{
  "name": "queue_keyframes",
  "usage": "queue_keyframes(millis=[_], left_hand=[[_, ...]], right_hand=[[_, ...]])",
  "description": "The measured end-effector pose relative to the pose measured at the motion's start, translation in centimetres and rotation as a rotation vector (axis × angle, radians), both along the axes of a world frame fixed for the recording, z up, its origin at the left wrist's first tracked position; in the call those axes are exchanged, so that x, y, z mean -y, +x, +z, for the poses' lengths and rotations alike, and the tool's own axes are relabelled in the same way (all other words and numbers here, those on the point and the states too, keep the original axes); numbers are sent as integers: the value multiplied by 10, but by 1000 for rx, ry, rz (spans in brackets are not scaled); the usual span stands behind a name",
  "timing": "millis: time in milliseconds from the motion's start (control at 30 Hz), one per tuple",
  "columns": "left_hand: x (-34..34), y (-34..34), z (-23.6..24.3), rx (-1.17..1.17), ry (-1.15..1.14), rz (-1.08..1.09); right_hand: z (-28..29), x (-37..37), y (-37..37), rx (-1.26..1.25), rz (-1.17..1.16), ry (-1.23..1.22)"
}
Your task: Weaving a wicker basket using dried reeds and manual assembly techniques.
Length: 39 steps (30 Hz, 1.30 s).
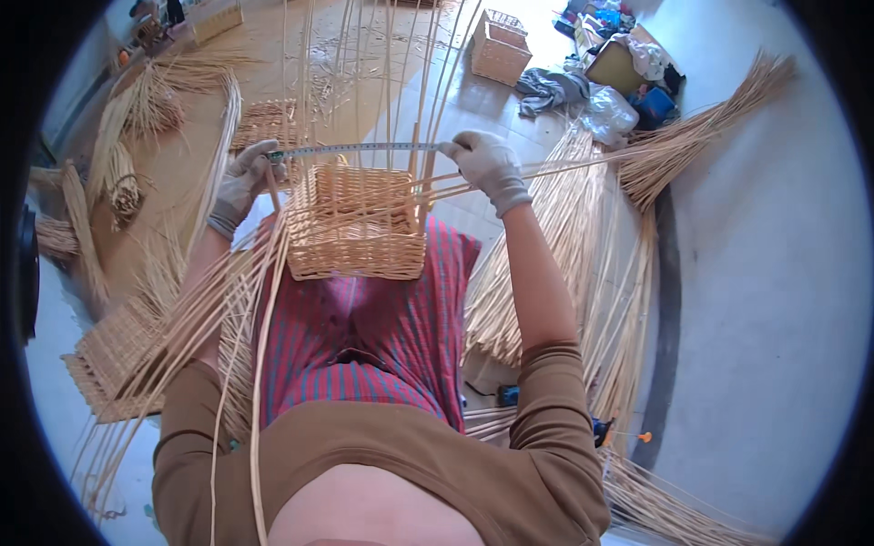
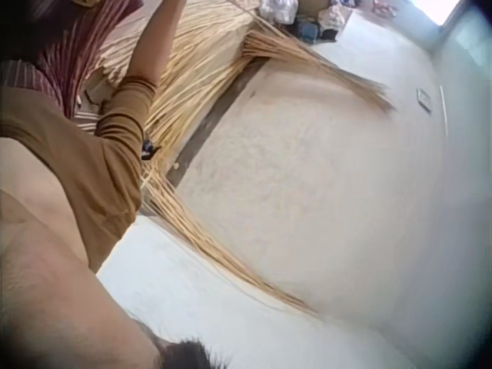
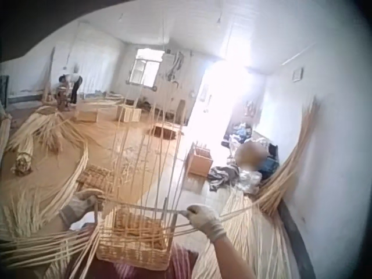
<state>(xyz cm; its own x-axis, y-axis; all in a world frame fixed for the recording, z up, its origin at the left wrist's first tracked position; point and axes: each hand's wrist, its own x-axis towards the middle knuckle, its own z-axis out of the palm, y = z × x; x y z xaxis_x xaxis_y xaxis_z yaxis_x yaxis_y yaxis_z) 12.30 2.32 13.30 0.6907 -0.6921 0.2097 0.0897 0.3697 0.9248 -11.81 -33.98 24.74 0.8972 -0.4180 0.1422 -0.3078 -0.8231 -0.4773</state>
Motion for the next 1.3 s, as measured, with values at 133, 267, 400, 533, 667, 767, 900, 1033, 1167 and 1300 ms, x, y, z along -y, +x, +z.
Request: queue_keyframes(millis=[133,267,400,533,667,767,900,1033,1167,1300], left_hand=[[5,-3,-3,-22,26,50],[6,-8,-5,-36,33,64],[10,-10,-3,-38,34,70],[13,-9,0,-35,21,41],[12,-16,0,-12,26,114],[4,-20,-21,-76,-163,172],[-28,-59,-83,-114,226,306],[-64,-140,-88,82,926,395],[-90,-166,-171,885,947,753],[-80,-172,-119,471,1428,288]], right_hand=[[-21,5,-10,7,-58,17],[-24,-1,-13,52,-32,-18],[-31,1,-14,85,-9,-28],[-38,6,-11,75,-46,-43],[-46,-1,-14,269,-14,-158],[-27,-46,-43,623,102,-186],[-98,-102,-109,325,379,74],[-148,-174,-180,-490,463,102],[-143,-182,-182,-347,587,106],[-119,-201,-123,-118,569,192]])
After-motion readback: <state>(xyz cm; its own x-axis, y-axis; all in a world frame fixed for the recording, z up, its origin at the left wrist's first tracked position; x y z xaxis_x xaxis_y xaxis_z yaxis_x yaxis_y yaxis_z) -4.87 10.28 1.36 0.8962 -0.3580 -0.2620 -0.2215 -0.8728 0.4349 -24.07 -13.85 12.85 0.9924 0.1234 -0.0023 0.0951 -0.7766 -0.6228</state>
